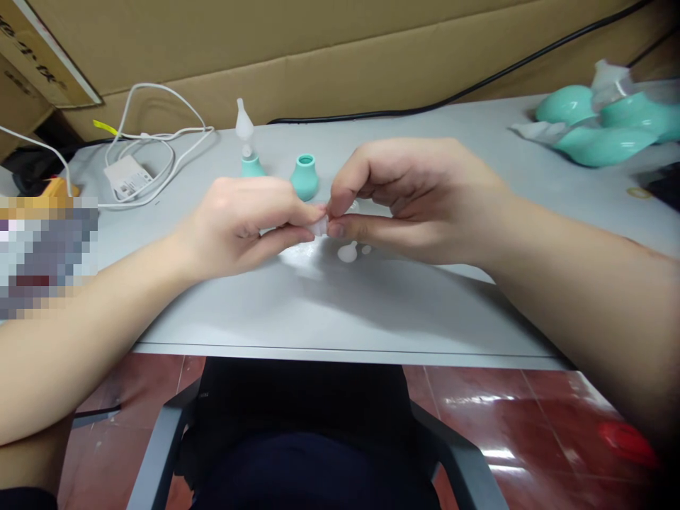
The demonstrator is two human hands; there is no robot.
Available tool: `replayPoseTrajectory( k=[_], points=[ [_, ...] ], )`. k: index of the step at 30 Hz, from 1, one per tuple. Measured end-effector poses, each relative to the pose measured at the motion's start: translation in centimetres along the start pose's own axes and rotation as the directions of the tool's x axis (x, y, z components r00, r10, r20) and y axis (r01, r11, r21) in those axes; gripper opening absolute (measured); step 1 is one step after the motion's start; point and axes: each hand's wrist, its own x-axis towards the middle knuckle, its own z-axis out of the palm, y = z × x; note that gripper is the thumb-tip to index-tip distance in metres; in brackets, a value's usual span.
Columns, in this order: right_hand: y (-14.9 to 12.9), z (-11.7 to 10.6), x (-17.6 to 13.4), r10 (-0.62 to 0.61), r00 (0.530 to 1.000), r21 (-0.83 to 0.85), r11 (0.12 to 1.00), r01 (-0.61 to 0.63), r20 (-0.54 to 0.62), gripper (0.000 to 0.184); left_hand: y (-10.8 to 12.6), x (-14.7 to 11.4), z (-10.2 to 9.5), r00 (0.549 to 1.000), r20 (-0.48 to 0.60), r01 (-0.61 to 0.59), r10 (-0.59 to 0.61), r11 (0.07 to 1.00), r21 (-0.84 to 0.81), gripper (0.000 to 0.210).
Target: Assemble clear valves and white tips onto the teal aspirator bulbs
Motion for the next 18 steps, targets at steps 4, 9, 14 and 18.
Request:
replayPoseTrajectory(
  k=[4,9,14,18],
  points=[
    [0.1,-0.2,0.0,0.028,0.999,-0.073,0.997,-0.026,0.030,0.029,0.1,0.0,0.1,0.998,0.004,-0.056,0.056,0.998,0.007,0.017],
    [-0.2,-0.5,-0.2,0.046,0.997,-0.134,0.990,-0.037,0.061,0.027,0.3,0.2,-0.2,0.991,0.027,-0.126,0.127,0.992,-0.028,0.014],
    [-0.3,-0.7,-0.4,0.053,0.993,-0.147,0.988,-0.038,0.101,0.022,1.1,0.2,-0.7,0.995,0.078,-0.066,0.067,0.998,-0.019,0.022],
    [0.1,-0.6,-0.2,0.010,0.996,-0.107,0.994,0.000,0.087,0.020,1.3,0.4,-0.9,0.985,0.164,0.056,-0.057,0.998,0.008,0.028]
  ],
)
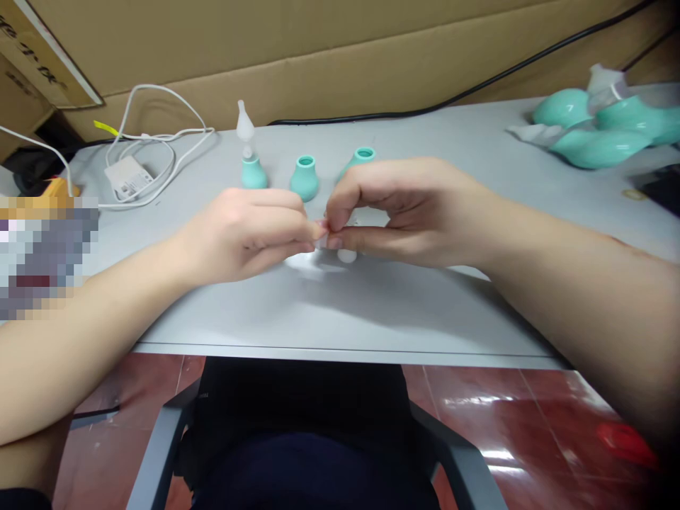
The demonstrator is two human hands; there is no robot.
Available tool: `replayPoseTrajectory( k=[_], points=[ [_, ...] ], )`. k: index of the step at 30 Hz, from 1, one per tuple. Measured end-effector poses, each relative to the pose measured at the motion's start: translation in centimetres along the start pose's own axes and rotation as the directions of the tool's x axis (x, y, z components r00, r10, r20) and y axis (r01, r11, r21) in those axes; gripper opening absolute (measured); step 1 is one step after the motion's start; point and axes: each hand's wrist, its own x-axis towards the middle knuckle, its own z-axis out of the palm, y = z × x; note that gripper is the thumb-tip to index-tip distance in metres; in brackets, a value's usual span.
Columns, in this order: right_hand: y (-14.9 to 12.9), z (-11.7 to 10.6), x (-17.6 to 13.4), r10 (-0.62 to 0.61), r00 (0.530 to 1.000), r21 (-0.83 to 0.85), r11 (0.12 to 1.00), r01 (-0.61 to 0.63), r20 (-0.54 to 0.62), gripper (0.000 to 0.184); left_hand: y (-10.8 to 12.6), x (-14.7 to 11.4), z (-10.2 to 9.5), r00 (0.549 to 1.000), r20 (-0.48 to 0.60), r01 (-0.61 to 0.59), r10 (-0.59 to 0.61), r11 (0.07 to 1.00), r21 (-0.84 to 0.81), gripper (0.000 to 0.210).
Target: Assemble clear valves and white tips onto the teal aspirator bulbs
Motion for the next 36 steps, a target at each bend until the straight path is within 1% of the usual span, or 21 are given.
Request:
replayPoseTrajectory(
  k=[2,4,7,10,14,17,19,21,24,26,29,33,36],
  points=[
    [0.1,0.0,0.1,-0.020,1.000,0.045,0.999,0.021,-0.022,0.019,0.1,0.2,-0.1,0.998,-0.005,0.065,-0.065,0.998,-0.005,0.028],
    [0.1,0.0,0.2,-0.039,0.999,0.072,0.997,0.040,-0.018,0.019,0.2,0.4,-0.1,0.996,-0.031,0.083,-0.084,0.996,-0.027,0.023],
    [0.0,0.0,0.2,-0.056,0.998,0.070,0.996,0.056,-0.014,0.018,0.3,0.5,-0.1,0.996,-0.083,0.037,-0.046,0.995,-0.097,0.014],
    [-0.3,-0.1,0.2,-0.039,0.999,0.097,0.995,0.039,-0.001,0.018,0.5,0.4,0.0,0.993,-0.118,-0.027,0.009,0.988,-0.150,0.016],
    [-0.9,-0.2,0.3,-0.001,0.998,0.149,0.989,-0.008,0.061,0.019,0.6,0.4,0.1,0.992,-0.113,-0.078,0.060,0.984,-0.158,0.011],
    [-1.0,-0.3,0.4,-0.015,0.994,0.181,0.983,-0.004,0.104,0.018,0.5,0.4,0.2,0.992,-0.103,-0.091,0.076,0.984,-0.153,0.011],
    [-0.8,-0.3,0.4,-0.021,0.994,0.197,0.980,-0.001,0.106,0.017,0.5,0.3,0.2,0.991,-0.103,-0.100,0.085,0.983,-0.156,0.011],
    [-0.5,-0.3,0.4,-0.019,0.996,0.211,0.977,-0.001,0.090,0.018,0.4,0.3,0.3,0.991,-0.098,-0.102,0.087,0.982,-0.161,0.011],
    [-0.1,-0.2,0.4,-0.028,0.997,0.232,0.973,0.009,0.078,0.022,0.4,0.4,0.5,0.986,-0.115,-0.140,0.121,0.976,-0.170,0.007],
    [0.1,-0.2,0.5,-0.035,0.997,0.255,0.967,0.016,0.068,0.025,0.5,0.5,0.7,0.984,-0.144,-0.127,0.101,0.975,-0.184,0.005],
    [0.1,0.0,0.7,-0.021,0.999,0.303,0.953,0.008,0.040,0.028,0.5,0.6,0.8,0.984,-0.178,-0.066,0.030,0.978,-0.198,0.007],
    [0.0,0.3,0.7,0.007,1.000,0.310,0.951,-0.001,-0.018,0.034,-0.1,0.8,0.9,0.979,-0.194,-0.089,0.057,0.982,-0.164,0.010],
    [-0.3,0.4,0.5,0.037,0.998,0.297,0.955,-0.018,-0.059,0.035,-0.4,0.9,0.6,0.976,-0.210,-0.091,0.059,0.985,-0.144,0.008]
  ],
)
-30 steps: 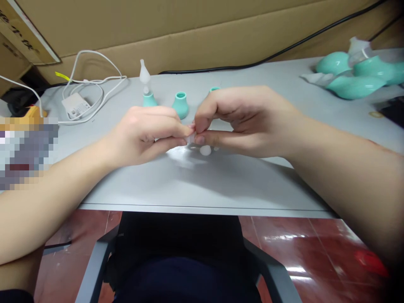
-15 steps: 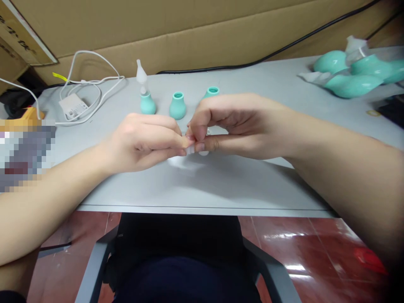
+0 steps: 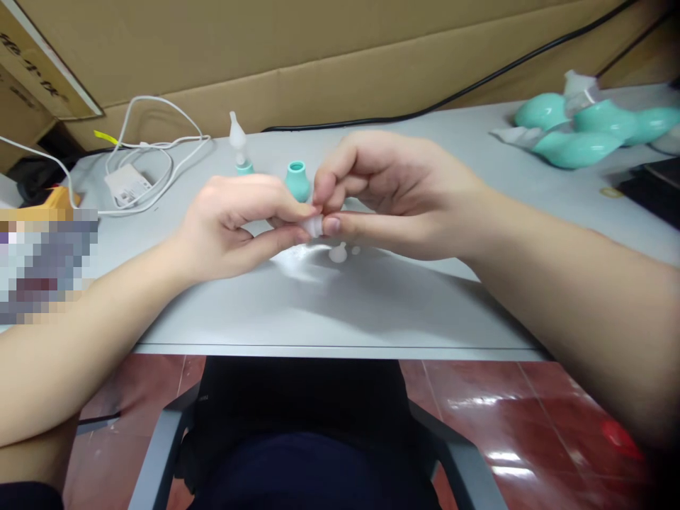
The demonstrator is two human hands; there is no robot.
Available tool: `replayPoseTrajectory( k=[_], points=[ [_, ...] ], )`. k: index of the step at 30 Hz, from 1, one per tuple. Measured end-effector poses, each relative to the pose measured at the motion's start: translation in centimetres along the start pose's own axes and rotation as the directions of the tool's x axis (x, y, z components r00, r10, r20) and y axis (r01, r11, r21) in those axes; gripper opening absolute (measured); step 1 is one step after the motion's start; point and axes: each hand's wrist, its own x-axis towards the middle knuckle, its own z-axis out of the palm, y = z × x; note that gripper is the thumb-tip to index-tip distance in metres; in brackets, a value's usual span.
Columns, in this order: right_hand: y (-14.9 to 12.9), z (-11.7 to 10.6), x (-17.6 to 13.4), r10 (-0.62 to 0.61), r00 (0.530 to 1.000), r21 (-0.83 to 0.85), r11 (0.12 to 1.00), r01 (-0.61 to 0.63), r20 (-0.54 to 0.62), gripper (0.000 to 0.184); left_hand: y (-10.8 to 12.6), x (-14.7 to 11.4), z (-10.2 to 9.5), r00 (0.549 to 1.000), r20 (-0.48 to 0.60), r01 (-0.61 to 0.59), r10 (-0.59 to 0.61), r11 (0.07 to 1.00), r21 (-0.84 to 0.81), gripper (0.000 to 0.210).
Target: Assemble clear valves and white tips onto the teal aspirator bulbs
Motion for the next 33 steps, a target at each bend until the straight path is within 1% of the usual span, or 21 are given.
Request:
replayPoseTrajectory(
  k=[2,4,7,9,11,13,16,19,21,23,24,25,27,29,30,31,32,33],
  points=[
    [-0.2,0.0,-0.1,0.013,1.000,-0.017,1.000,-0.013,-0.016,0.033,0.2,0.1,-0.2,1.000,-0.003,0.016,-0.016,1.000,-0.005,0.009],
    [-0.3,0.0,-0.1,0.007,1.000,-0.049,0.999,-0.007,-0.018,0.029,0.6,0.1,-0.5,0.997,0.020,0.077,-0.077,0.997,-0.005,0.014],
    [0.0,-0.2,0.0,-0.043,0.999,-0.105,0.994,0.044,0.016,0.026,0.8,0.1,-0.6,0.987,0.046,0.152,-0.153,0.988,0.012,0.017],
    [0.5,-0.2,0.1,-0.079,0.996,-0.137,0.987,0.083,0.033,0.024,0.6,0.0,-0.7,0.986,0.040,0.164,-0.165,0.986,0.021,0.019],
    [0.8,-0.1,0.1,-0.100,0.995,-0.167,0.981,0.103,0.022,0.025,0.3,0.0,-0.9,0.981,0.040,0.187,-0.188,0.982,0.031,0.022],
    [0.8,0.1,0.0,-0.089,0.996,-0.204,0.975,0.083,-0.024,0.025,0.1,0.1,-1.3,0.980,0.048,0.194,-0.195,0.980,0.032,0.023],
    [0.2,0.4,-0.1,-0.066,0.989,-0.254,0.967,0.031,-0.131,0.021,0.1,0.3,-2.2,0.989,0.034,0.145,-0.147,0.988,0.057,0.020],
    [-0.3,0.5,0.1,-0.141,0.964,-0.300,0.952,0.068,-0.226,0.020,-0.2,0.3,-3.3,0.994,-0.012,0.111,-0.110,0.976,0.186,0.021],
    [-0.4,0.4,0.3,-0.186,0.947,-0.359,0.930,0.083,-0.263,0.019,-0.5,0.2,-4.0,0.996,-0.052,0.086,-0.076,0.966,0.246,0.020],
    [-0.3,0.2,0.3,-0.204,0.940,-0.431,0.900,0.069,-0.275,0.016,-0.4,0.3,-4.9,0.994,-0.107,0.030,-0.003,0.967,0.251,0.014],
    [-0.3,0.1,0.2,-0.212,0.937,-0.462,0.884,0.064,-0.277,0.014,-0.2,0.3,-5.3,0.994,-0.106,0.010,0.017,0.968,0.252,0.012],
    [-0.2,0.1,0.1,-0.218,0.937,-0.486,0.872,0.062,-0.272,0.013,0.2,0.5,-5.8,0.997,-0.081,0.022,0.000,0.961,0.274,0.010],
    [-0.2,0.1,-0.2,-0.222,0.943,-0.514,0.855,0.065,-0.249,0.010,1.1,0.9,-6.5,0.995,0.042,0.072,-0.091,0.939,0.337,0.013],
    [-0.4,0.1,-0.4,-0.196,0.954,-0.529,0.847,0.048,-0.227,0.010,1.9,1.4,-6.9,0.981,0.101,0.116,-0.162,0.925,0.362,0.019],
    [-0.5,0.2,-0.5,-0.169,0.961,-0.533,0.845,0.029,-0.217,0.011,2.1,1.6,-6.9,0.982,0.071,0.140,-0.174,0.929,0.343,0.019],
    [-0.7,0.3,-0.5,-0.145,0.966,-0.538,0.843,0.008,-0.213,0.012,2.1,1.8,-6.9,0.988,0.084,0.104,-0.130,0.959,0.264,0.016],
    [-0.8,0.3,-0.6,-0.128,0.968,-0.541,0.841,-0.009,-0.215,0.013,1.9,1.9,-6.8,0.991,0.109,0.063,-0.083,0.983,0.174,0.015],
    [-0.9,0.4,-0.6,-0.114,0.969,-0.544,0.839,-0.024,-0.218,0.013,1.7,2.0,-6.8,0.982,0.166,0.062,-0.084,0.989,0.135,0.017]
  ],
)
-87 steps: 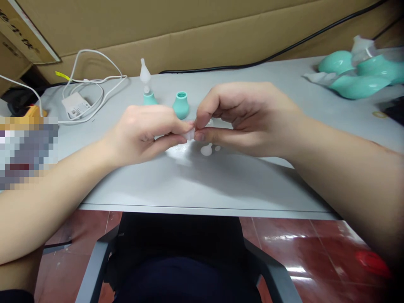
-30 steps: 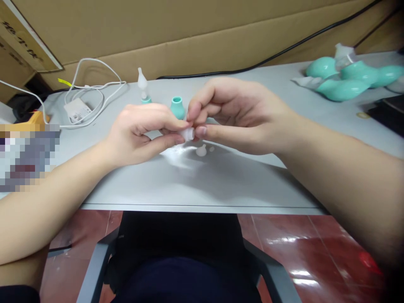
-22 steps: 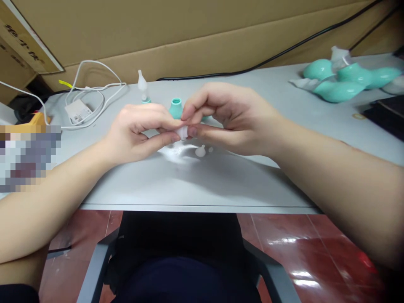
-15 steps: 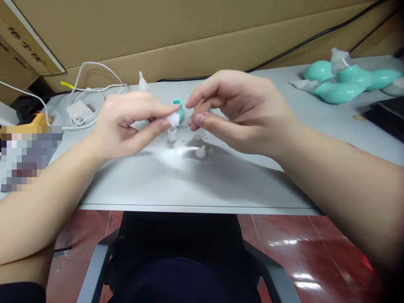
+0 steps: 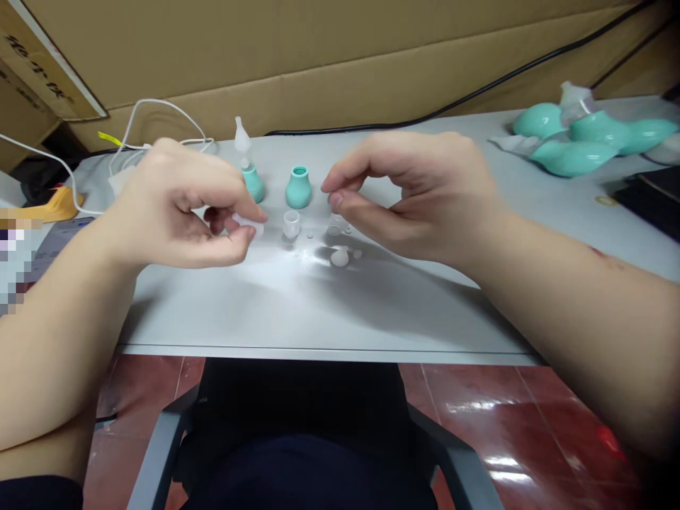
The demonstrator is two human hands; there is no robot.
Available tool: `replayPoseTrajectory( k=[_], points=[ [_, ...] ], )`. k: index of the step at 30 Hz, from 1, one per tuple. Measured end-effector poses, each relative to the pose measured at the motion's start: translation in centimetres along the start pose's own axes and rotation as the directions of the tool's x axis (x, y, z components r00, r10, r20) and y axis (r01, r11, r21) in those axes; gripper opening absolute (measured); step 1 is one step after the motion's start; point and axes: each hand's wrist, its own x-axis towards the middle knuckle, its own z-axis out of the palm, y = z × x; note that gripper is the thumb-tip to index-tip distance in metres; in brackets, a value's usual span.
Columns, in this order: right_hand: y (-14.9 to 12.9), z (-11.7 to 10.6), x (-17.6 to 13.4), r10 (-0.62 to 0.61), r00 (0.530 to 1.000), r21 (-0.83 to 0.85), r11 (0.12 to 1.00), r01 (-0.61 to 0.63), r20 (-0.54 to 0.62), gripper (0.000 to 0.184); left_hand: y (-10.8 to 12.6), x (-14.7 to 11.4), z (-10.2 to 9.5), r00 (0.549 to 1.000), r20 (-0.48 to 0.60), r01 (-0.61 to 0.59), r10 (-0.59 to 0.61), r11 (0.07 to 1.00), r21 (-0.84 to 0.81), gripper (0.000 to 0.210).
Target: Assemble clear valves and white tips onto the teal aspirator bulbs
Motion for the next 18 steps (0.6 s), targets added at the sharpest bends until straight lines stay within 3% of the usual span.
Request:
replayPoseTrajectory(
  k=[3,5,11,18],
  points=[
    [-0.07,0.01,0.01,-0.009,1.000,-0.019,1.000,0.009,-0.008,0.009,-0.52,0.06,0.11,0.979,0.197,0.059,-0.048,0.997,-0.052,0.020],
    [0.06,0.03,-0.01,-0.025,1.000,-0.028,0.999,0.024,-0.015,0.010,-0.52,-0.05,0.14,0.961,0.264,0.095,-0.077,0.994,-0.057,0.017],
    [0.47,-0.08,-0.13,-0.037,0.999,-0.021,0.999,0.037,0.009,0.013,0.13,-0.14,0.65,0.889,0.413,0.256,-0.198,0.962,-0.089,0.012],
    [0.69,-0.19,-0.21,-0.107,0.993,-0.124,0.986,0.112,0.047,0.017,0.35,0.15,0.90,0.834,0.482,0.357,-0.270,0.929,-0.096,0.013]
  ],
)
